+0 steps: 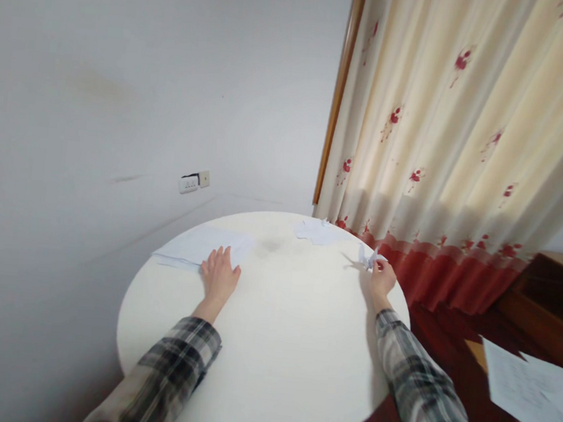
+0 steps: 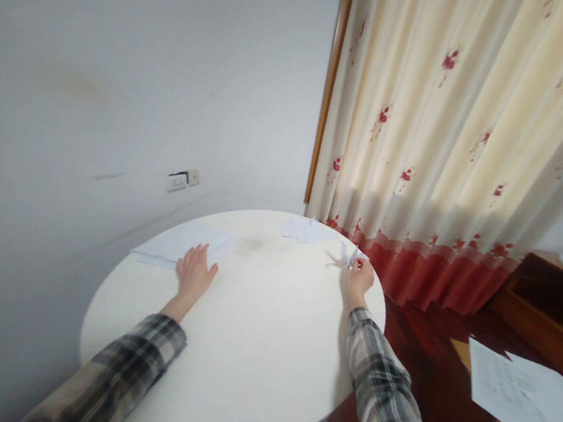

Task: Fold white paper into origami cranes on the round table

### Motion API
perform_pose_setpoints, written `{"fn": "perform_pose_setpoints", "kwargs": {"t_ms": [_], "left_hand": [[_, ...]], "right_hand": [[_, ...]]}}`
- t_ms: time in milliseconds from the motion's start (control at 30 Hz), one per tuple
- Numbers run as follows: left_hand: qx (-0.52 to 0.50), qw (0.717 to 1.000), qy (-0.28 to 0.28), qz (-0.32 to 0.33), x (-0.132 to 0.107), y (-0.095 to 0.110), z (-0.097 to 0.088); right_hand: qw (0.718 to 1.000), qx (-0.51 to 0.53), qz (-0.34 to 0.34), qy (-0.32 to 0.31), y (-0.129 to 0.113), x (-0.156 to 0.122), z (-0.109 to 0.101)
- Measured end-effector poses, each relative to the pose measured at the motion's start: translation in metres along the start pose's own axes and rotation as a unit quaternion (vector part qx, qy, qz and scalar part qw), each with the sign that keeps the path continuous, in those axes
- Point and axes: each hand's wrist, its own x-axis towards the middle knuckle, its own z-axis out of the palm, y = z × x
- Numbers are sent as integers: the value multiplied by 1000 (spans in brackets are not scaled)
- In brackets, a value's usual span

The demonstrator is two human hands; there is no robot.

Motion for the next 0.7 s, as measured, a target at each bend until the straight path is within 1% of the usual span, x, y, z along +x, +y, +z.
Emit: {"fn": "perform_pose_setpoints", "kwargs": {"t_ms": [100, 233, 300, 367, 567, 700], "left_hand": [[-5, 999, -20, -25, 2, -5, 2], [-5, 998, -36, -59, 7, -17, 5], [-3, 997, -45, -66, 9, -22, 7], [-3, 996, -61, -63, 12, -27, 10], [-2, 996, -80, -40, 15, -32, 14], [18, 997, -72, -28, 16, -36, 15]], "right_hand": [[1000, -4, -9, -12, 1, 1, -1], [999, -14, -17, -25, 2, 1, -2], [999, -13, -15, -29, 2, 1, -1], [999, -11, -14, -34, 2, 1, -1], [1000, -8, -9, -29, 1, 2, 0], [999, -27, 2, -42, 3, 2, 1]]}}
